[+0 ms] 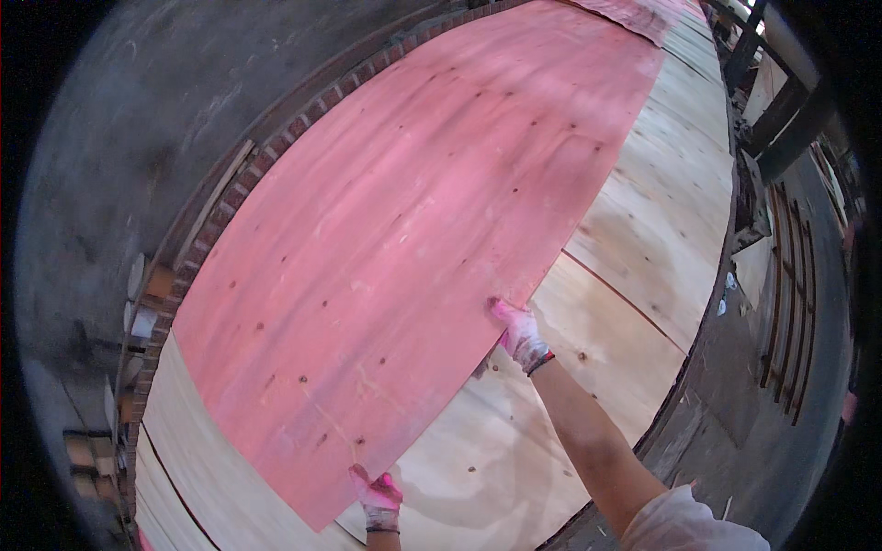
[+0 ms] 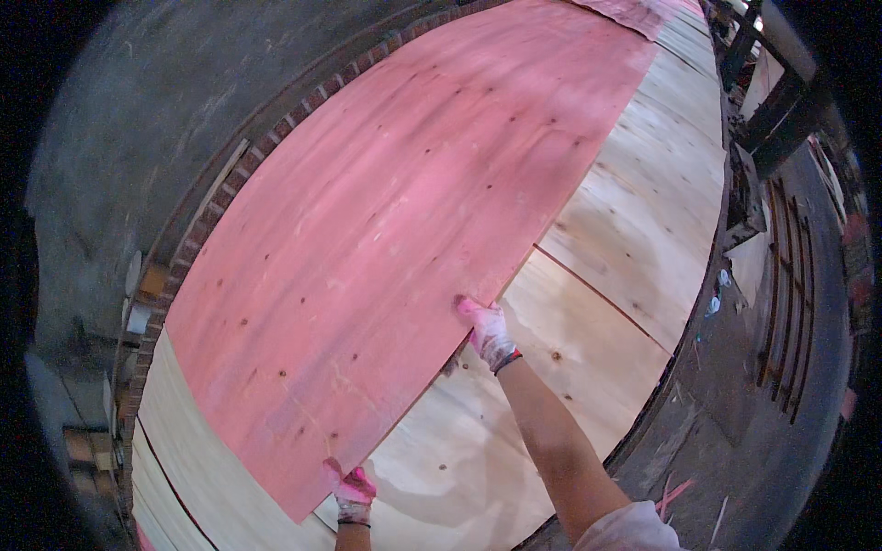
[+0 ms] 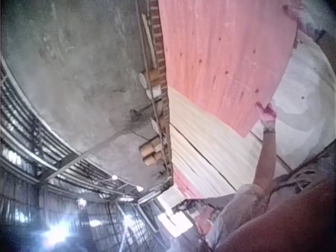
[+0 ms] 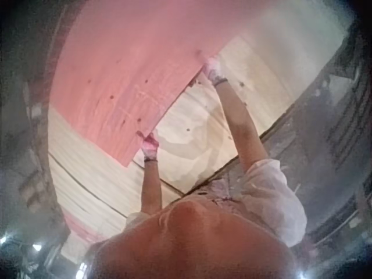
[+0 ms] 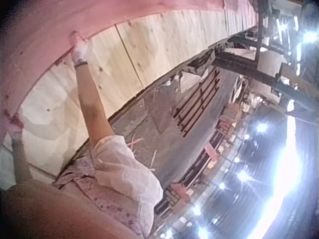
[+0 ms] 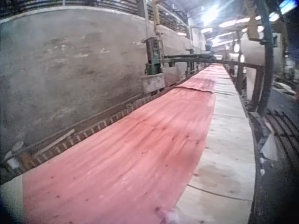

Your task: The person lays and aligns sheets of pink and natural-colored wood veneer onto a long curved workbench, using their hands to press them down.

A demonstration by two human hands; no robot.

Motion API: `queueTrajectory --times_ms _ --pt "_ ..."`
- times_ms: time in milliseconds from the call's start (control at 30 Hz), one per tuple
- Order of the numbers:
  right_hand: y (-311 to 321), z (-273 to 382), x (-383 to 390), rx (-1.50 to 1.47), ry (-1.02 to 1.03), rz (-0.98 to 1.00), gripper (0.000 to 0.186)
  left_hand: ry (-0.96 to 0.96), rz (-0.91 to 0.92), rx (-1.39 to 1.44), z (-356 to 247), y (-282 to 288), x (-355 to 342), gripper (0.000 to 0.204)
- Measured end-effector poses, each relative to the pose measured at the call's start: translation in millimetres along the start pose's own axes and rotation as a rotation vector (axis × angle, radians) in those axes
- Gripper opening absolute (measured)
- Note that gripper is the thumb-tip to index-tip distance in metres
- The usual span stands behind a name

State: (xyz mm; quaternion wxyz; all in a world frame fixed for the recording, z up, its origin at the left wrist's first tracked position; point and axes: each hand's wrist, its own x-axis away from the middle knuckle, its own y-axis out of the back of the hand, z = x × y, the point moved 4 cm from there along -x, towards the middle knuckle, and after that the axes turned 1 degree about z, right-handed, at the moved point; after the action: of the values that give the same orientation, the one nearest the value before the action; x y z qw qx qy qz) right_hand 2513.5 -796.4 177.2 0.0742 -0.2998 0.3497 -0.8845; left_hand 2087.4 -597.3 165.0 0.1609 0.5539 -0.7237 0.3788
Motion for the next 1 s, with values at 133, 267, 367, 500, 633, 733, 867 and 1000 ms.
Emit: queueTrajectory --times_ms 133,267,367,500,633,733,867,1000 --pt "4.2 -4.4 -12.4 0.035 0.144 -0.007 0.028 0.051 -0.045 -0.079 7.4 -7.2 -4.4 0.046" --pt "10.6 -7.8 -16.7 -0.045 0.123 0.004 0.027 0.081 -0.173 0.01 7.4 -3.2 -4.8 0.044" --pt "18.1 -5.4 -16.2 0.203 0.169 -0.118 0.024 0.134 -0.139 -0.002 6.8 -4.7 -2.5 0.046" --pt "15.0 -4.2 -16.4 0.275 0.223 0.055 0.027 0.204 -0.06 0.016 5.6 -7.9 0.9 0.056" --pt "25.6 -4.7 -24.5 0.372 0.159 0.038 0.031 0.133 -0.069 0.123 4.2 -5.4 -5.8 0.06" --pt "31.1 -4.4 -27.6 0.372 0.058 0.09 0.037 0.237 -0.156 0.158 10.7 -3.6 -10.7 0.066" --pt "27.9 -2.1 -24.8 0.392 0.002 -0.013 0.042 0.327 -0.146 0.177 8.9 -18.1 -8.8 0.075" --pt "10.9 3.1 -13.1 0.355 0.033 0.133 0.049 0.4 0.044 0.149 -10.7 -29.5 11.1 0.079"
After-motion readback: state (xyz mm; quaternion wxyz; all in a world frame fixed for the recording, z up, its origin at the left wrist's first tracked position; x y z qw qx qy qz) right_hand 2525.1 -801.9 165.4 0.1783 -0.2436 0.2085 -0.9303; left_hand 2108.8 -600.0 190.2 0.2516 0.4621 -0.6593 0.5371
